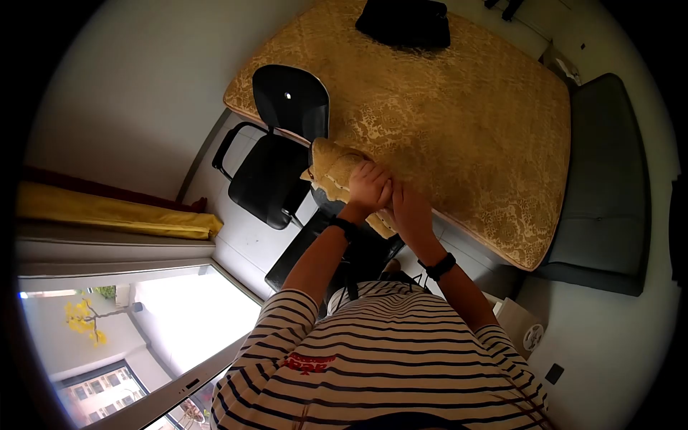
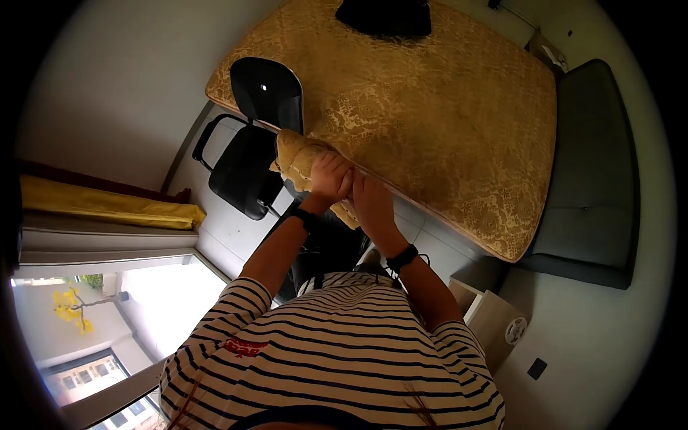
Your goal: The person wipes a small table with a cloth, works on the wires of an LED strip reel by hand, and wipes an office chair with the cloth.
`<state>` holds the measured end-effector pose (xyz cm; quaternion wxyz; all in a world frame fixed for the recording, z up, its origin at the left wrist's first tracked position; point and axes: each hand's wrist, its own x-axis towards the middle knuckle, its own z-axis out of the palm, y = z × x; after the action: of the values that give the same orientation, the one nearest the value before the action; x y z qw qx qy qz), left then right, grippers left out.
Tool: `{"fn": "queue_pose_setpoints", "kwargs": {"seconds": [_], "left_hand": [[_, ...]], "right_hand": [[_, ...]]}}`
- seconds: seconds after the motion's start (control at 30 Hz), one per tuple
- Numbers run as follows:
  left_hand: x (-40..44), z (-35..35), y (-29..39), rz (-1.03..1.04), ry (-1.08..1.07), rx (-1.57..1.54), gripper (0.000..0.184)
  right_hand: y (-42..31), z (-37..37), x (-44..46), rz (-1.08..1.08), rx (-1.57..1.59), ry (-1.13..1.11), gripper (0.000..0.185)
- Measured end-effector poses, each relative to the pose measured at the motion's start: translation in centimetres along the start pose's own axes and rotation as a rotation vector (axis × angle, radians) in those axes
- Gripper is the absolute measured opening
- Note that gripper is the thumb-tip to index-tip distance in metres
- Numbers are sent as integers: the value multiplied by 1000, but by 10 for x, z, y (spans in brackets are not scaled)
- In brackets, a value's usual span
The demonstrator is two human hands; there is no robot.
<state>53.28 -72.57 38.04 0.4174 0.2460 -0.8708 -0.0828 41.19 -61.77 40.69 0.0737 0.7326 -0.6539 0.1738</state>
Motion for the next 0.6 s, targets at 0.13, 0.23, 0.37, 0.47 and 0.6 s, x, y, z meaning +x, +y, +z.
{"fn": "queue_pose_setpoints", "kwargs": {"seconds": [0.13,0.23,0.37,0.47,0.6], "left_hand": [[-3,0,-2,10,34,70,18],[-8,-3,-12,34,-57,43,22],[-10,-12,-38,229,-224,48,29],[-2,-28,-58,322,-302,89,34],[1,-45,-91,340,-395,189,40]], "right_hand": [[-5,9,4,30,-101,19,38],[-14,26,4,114,-315,50,48],[-28,47,11,177,-395,109,49],[-41,57,28,183,-557,169,68],[-57,78,57,170,-529,139,78]]}}
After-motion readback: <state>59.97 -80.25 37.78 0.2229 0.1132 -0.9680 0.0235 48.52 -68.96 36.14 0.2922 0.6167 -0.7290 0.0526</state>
